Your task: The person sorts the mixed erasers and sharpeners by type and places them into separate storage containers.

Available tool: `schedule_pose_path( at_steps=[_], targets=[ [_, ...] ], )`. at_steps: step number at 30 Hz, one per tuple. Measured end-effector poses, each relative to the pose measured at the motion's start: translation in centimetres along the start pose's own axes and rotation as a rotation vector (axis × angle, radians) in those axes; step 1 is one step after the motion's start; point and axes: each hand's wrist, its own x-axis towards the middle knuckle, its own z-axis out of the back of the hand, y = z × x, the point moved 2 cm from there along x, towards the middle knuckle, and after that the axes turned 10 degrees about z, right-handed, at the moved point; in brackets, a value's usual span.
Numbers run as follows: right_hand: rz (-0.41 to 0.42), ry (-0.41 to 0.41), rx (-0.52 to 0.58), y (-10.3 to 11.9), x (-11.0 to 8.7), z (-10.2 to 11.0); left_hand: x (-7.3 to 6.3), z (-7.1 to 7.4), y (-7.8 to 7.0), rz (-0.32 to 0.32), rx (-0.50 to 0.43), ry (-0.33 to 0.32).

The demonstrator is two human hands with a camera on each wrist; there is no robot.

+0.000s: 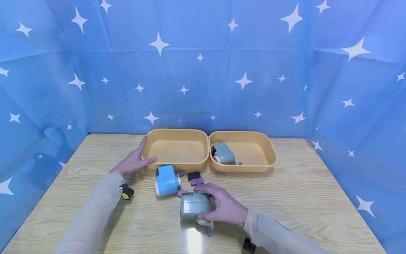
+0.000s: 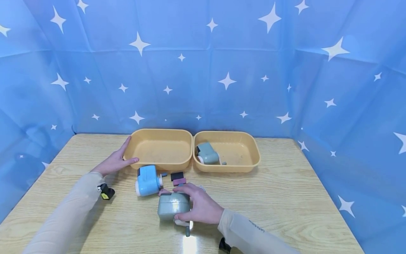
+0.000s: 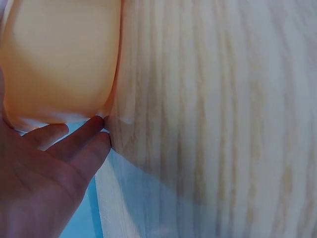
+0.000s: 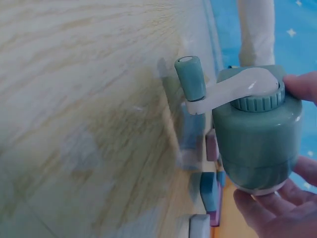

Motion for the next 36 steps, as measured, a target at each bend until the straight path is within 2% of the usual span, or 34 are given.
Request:
schedule_pose_path(
  at_steps=[7, 19, 36],
  targets=[
    [-0.010, -0.028, 0.014, 0.4, 0.0, 0.7, 0.0, -0.1, -0.1, -0.008, -0.002, -0.004],
    [0.041, -0.088, 0.054, 0.6, 0.0, 2.2, -0.1, 0.0, -0.1, -0.002, -0.006, 0.003],
    [0.006, -0.132, -0.032, 0.8, -0.7, 4.9, -0.1, -0.1, -0.2, -0.009, -0.003, 0.006]
  ],
)
